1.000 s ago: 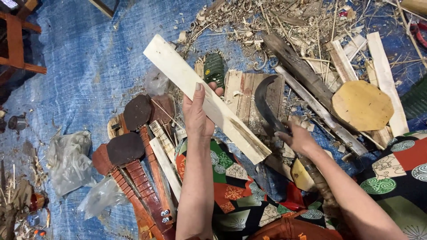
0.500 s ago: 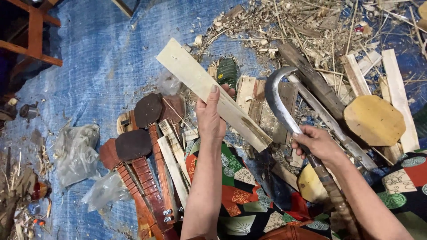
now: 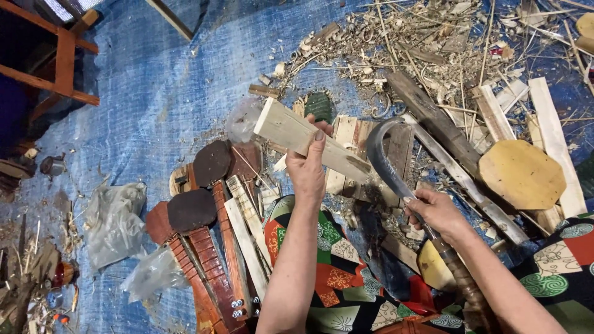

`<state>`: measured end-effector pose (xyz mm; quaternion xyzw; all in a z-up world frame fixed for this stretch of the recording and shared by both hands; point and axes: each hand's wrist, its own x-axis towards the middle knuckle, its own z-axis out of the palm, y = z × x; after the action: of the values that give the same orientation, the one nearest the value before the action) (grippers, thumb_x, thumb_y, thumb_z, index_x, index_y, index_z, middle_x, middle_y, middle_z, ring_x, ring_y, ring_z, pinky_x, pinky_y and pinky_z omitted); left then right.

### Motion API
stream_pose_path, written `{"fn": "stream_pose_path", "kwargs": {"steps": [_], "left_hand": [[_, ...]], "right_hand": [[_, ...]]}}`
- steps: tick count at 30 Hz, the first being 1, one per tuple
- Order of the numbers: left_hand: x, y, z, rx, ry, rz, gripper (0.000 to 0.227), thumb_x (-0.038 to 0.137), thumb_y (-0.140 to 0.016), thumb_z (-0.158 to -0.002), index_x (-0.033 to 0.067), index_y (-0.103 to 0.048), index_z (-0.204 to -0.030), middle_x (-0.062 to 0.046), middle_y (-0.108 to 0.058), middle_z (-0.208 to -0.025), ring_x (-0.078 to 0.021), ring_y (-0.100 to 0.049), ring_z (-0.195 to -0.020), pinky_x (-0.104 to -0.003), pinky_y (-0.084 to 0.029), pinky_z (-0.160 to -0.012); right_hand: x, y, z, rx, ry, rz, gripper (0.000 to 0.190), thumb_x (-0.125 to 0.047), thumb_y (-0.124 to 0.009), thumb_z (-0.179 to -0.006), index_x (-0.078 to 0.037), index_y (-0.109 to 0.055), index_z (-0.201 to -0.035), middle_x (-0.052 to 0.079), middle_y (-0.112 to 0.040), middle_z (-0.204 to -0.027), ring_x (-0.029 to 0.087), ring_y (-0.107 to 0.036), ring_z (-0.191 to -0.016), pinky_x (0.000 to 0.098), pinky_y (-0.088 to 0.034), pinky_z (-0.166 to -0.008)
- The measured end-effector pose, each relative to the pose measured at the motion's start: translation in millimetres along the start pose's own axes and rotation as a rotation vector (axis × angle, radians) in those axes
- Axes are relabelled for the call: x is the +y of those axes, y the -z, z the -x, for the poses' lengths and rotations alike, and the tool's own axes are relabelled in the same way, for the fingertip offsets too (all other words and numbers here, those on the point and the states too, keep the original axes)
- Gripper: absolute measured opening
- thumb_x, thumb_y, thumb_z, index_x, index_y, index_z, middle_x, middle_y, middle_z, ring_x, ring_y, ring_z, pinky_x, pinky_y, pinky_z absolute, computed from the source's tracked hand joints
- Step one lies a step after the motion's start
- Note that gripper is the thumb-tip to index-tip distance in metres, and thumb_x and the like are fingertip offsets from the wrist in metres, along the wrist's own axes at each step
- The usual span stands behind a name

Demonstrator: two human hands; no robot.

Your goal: Shaping a small wooden component using a manual shaving tool.

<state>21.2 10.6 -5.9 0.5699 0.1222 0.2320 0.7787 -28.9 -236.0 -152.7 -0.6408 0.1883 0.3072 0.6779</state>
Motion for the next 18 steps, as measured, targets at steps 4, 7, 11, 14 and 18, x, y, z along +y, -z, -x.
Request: {"fn": "stream_pose_path", "kwargs": {"steps": [4, 7, 11, 14, 18], "left_hand": [[-8, 1, 2, 0.007, -0.049, -0.011, 0.037, 0.010, -0.073, -0.096, 0.0064, -0.065, -0.132, -0.014, -0.075, -0.114, -0.0221, -0.071, -0.108, -0.038, -0.061, -0.095], [-7, -3, 3, 0.022, -0.075, -0.017, 0.035, 0.010, -0.071, -0.097, 0.0077, -0.063, -0.131, -0.013, -0.074, -0.113, -0.0205, -0.071, -0.108, -0.037, -0.061, -0.094], [-12, -3, 2, 0.005, -0.111, -0.077, 0.032, 0.012, -0.065, -0.102, 0.0121, -0.058, -0.132, -0.010, -0.074, -0.112, -0.0166, -0.070, -0.109, -0.035, -0.060, -0.090], [0, -2, 6, -0.056, -0.203, -0.188, 0.034, 0.012, -0.055, -0.107, 0.0113, -0.051, -0.141, -0.017, -0.069, -0.119, -0.0257, -0.065, -0.116, -0.051, -0.052, -0.103], [13, 1, 3, -0.086, -0.197, -0.120, 0.037, 0.015, -0.037, -0.111, 0.0101, -0.046, -0.146, -0.018, -0.067, -0.122, -0.0239, -0.065, -0.114, -0.043, -0.057, -0.098]], "right_hand": [[1, 0, 1, 0.015, 0.071, -0.021, 0.033, -0.001, -0.066, -0.093, 0.017, -0.060, -0.120, 0.028, -0.065, -0.074, 0.030, -0.065, -0.052, 0.0391, -0.056, -0.040], [-7, -4, 7, 0.000, 0.092, -0.054, 0.033, -0.003, -0.069, -0.092, 0.016, -0.061, -0.118, 0.026, -0.064, -0.072, 0.028, -0.064, -0.050, 0.0369, -0.055, -0.037], [-10, -6, 10, -0.049, 0.106, -0.113, 0.034, -0.005, -0.072, -0.090, 0.014, -0.061, -0.116, 0.023, -0.061, -0.068, 0.026, -0.061, -0.047, 0.0345, -0.052, -0.034], [-4, -3, 3, -0.086, 0.103, -0.098, 0.028, -0.003, -0.076, -0.088, 0.013, -0.066, -0.109, 0.020, -0.061, -0.067, 0.025, -0.061, -0.046, 0.0339, -0.052, -0.033], [-3, -3, 5, -0.123, 0.112, -0.153, 0.026, -0.003, -0.078, -0.086, 0.011, -0.065, -0.105, 0.017, -0.059, -0.065, 0.022, -0.060, -0.045, 0.0315, -0.051, -0.033]]}}
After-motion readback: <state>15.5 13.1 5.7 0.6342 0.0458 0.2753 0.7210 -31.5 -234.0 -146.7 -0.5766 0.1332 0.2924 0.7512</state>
